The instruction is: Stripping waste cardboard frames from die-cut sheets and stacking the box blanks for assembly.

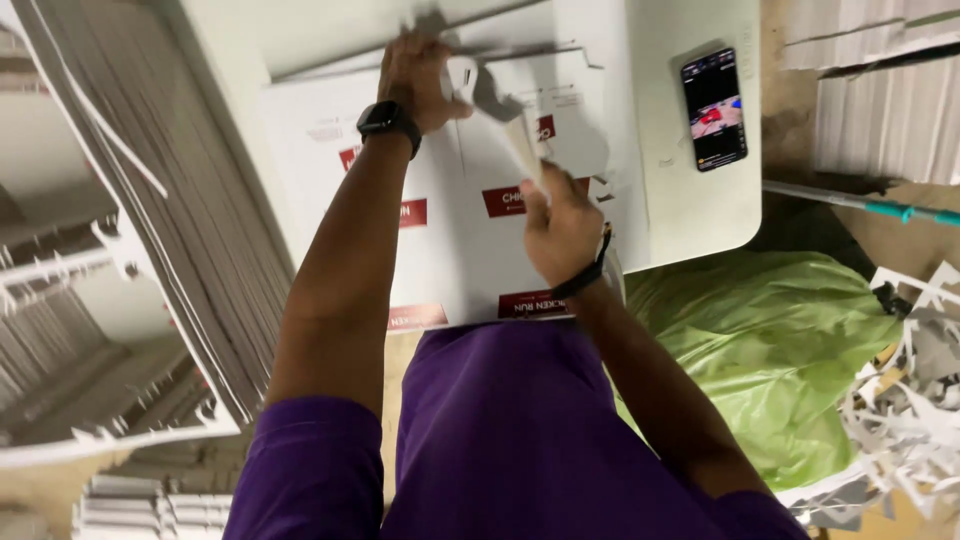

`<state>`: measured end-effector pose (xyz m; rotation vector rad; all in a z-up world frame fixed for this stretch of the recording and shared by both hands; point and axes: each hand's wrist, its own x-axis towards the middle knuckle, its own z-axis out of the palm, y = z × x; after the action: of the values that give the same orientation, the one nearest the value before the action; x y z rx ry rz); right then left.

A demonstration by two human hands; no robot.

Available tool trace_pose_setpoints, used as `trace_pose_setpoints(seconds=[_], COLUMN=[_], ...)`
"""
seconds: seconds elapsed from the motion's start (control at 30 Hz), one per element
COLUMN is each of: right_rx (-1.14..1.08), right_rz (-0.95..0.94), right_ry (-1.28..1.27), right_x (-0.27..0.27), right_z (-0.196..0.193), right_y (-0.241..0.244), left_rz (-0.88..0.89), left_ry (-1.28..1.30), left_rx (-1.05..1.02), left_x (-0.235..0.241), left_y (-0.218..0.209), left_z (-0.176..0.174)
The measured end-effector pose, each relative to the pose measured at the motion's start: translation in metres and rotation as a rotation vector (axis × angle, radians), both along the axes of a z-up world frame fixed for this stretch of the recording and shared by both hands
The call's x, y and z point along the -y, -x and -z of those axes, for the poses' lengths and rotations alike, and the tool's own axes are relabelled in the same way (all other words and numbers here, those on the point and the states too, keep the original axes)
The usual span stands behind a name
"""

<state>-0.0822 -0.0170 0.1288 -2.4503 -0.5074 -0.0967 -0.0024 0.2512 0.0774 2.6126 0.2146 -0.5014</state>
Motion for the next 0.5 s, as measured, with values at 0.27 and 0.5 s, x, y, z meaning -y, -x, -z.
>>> trace_pose_setpoints(seconds=[0.27, 0.5], right_rx=[0.126, -1.259], right_rz=[0.405, 0.242], right_ry=[-0.116, 0.059], right_x=[0.031, -0.041], right_z=[-0.003, -0.006], right_y=[-0.037, -0.015], left_rz=[0.121, 0.162], left_ry=[-0.221, -0.185], left_rx=[-0.282, -0.292], left_x=[0.002, -0.002], left_y=[-0.02, -0.018], left_z=[-0.015, -0.008])
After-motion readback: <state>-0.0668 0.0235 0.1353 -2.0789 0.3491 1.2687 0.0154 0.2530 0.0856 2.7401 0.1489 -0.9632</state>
